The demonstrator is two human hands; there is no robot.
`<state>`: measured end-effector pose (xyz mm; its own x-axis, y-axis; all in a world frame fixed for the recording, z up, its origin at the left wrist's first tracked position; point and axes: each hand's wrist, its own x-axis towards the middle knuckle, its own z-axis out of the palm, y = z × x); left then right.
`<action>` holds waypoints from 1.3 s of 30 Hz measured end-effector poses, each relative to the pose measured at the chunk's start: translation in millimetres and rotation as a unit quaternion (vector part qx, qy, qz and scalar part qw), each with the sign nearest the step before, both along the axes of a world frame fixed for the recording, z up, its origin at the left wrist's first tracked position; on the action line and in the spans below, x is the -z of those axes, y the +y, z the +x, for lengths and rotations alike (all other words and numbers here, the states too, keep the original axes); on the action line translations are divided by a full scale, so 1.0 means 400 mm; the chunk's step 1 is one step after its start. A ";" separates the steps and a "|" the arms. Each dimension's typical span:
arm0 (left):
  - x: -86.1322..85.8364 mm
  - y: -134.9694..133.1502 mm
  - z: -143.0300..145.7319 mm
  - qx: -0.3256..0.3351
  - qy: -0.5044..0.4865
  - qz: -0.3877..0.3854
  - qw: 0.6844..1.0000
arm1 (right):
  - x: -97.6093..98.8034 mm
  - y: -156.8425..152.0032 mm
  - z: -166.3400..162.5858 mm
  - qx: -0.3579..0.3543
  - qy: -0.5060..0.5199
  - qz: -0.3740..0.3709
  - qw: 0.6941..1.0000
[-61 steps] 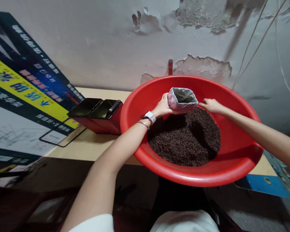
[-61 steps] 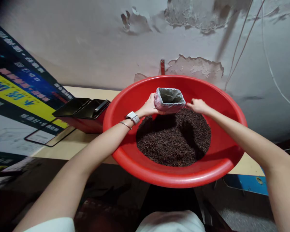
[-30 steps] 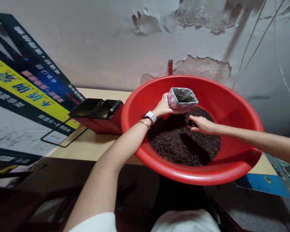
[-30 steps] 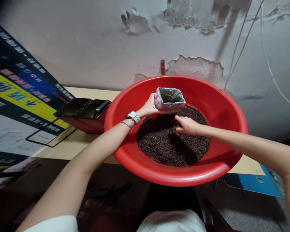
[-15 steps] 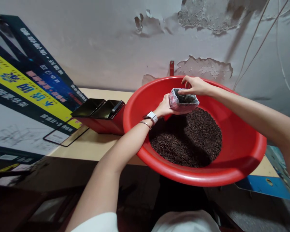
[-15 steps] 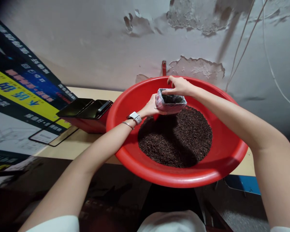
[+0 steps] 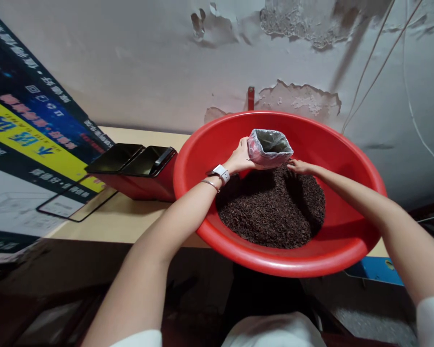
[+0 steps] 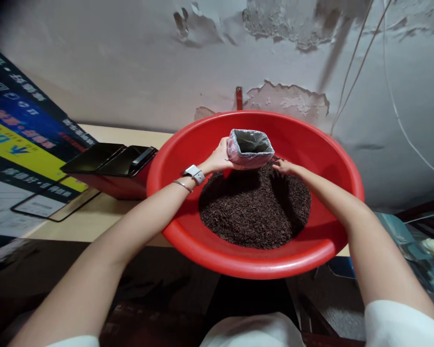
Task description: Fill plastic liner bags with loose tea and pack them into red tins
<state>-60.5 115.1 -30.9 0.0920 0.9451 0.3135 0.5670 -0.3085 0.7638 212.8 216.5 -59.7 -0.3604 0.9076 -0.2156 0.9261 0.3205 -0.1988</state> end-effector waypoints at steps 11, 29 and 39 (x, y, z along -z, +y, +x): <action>-0.004 -0.004 0.000 -0.010 -0.003 -0.005 1.000 | 0.085 -0.023 -0.103 -0.104 0.007 -0.023 0.994; 0.001 0.004 -0.003 -0.019 -0.014 -0.001 1.000 | 0.025 -0.230 -0.002 -0.214 -0.006 -0.026 0.977; 0.029 0.031 -0.012 -0.019 -0.036 0.018 0.999 | -0.323 -0.074 -0.045 -0.128 0.013 0.136 0.982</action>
